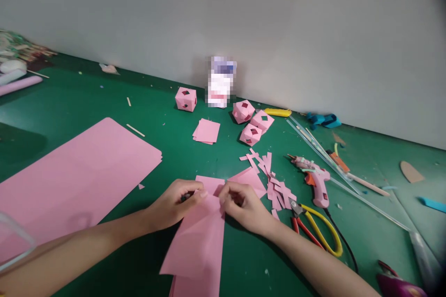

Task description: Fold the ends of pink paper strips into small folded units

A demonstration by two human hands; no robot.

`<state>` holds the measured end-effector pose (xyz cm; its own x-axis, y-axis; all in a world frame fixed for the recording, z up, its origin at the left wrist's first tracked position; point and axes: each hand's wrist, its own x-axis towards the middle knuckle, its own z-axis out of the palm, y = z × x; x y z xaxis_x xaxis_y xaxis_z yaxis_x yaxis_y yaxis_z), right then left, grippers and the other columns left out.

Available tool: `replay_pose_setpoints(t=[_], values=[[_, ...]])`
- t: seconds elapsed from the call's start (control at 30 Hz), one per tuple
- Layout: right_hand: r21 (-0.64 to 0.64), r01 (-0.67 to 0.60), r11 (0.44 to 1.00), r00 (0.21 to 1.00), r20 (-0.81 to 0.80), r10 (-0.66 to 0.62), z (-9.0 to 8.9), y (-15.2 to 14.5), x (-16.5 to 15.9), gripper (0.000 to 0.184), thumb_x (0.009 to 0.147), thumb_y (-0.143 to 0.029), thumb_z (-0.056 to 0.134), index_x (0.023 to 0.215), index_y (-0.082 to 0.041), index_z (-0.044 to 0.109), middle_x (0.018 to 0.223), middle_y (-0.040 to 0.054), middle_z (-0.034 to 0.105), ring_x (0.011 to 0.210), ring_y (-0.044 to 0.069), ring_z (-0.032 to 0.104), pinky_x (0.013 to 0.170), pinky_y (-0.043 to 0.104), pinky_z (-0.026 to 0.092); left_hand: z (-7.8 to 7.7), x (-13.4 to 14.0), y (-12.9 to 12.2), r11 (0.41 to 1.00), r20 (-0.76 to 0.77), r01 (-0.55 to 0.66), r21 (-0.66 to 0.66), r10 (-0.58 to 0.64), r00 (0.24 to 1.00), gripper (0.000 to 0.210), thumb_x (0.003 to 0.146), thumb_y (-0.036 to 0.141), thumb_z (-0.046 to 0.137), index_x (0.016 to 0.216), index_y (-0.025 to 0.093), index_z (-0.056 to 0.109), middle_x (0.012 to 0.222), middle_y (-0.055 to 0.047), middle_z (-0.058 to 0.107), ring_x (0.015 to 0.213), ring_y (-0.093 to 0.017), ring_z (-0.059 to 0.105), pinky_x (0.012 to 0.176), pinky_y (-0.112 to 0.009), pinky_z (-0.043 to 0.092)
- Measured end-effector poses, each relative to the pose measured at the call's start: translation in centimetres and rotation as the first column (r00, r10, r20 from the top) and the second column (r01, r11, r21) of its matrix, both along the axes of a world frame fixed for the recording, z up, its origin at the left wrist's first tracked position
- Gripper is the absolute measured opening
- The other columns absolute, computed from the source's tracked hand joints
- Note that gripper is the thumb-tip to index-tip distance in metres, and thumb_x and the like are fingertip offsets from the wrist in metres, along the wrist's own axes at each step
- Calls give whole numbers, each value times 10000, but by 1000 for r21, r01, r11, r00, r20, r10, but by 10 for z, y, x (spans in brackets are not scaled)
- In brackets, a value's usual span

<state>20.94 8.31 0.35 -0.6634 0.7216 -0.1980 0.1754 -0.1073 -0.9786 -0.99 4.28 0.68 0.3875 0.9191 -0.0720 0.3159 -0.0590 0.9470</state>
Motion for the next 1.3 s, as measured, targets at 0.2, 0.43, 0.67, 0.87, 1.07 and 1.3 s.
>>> replay_pose_setpoints(t=[0.2, 0.43, 0.67, 0.87, 1.07, 1.3], values=[[52, -123, 991, 991, 55, 120, 4, -5, -3, 127, 752, -79, 552, 693, -184, 593, 636, -45, 525, 541, 85, 422, 510, 218, 305, -4, 0, -2, 976, -70, 191, 105, -185, 980, 417, 1018, 350, 432, 643, 205, 318, 602, 54, 328, 561, -107, 336, 546, -274, 240], [129, -141, 982, 987, 101, 128, 6, -6, -6, 151, 687, -60, 545, 621, -194, 521, 609, -62, 468, 530, 81, 381, 495, 211, 285, -4, 4, -6, 965, -132, 224, 133, -207, 969, 376, 1016, 299, 444, 658, 195, 392, 605, 45, 382, 564, -112, 376, 542, -266, 251], [108, -141, 984, 988, 83, 132, 8, -3, -4, 183, 683, -73, 538, 590, -201, 445, 584, -69, 393, 529, 82, 336, 489, 222, 252, -3, 1, -1, 977, -51, 180, 112, -176, 983, 400, 1027, 309, 422, 645, 195, 400, 601, 45, 371, 572, -119, 363, 553, -272, 260], [40, -127, 991, 991, 38, 125, 9, 0, -2, 188, 679, -86, 535, 577, -203, 428, 591, -56, 408, 543, 88, 340, 490, 228, 238, -2, -2, -1, 993, 8, 89, 77, -89, 996, 440, 1027, 374, 414, 634, 204, 310, 609, 52, 305, 567, -109, 314, 542, -278, 229], [-67, -98, 993, 995, -15, 97, 14, 5, 1, 159, 679, -138, 557, 589, -200, 442, 597, -50, 448, 542, 86, 371, 493, 216, 277, 6, -3, -3, 995, 68, -50, -89, 56, 996, 478, 1006, 456, 422, 623, 212, 275, 624, 53, 253, 566, -104, 245, 521, -280, 191], [-60, -70, 996, 995, -78, 65, 12, 8, 6, 198, 750, -204, 583, 589, -208, 467, 596, -32, 479, 568, 112, 413, 535, 246, 328, 0, -8, -1, 977, 135, -141, -161, 163, 977, 452, 1005, 472, 415, 650, 209, 318, 660, 48, 279, 599, -111, 277, 544, -269, 235]])
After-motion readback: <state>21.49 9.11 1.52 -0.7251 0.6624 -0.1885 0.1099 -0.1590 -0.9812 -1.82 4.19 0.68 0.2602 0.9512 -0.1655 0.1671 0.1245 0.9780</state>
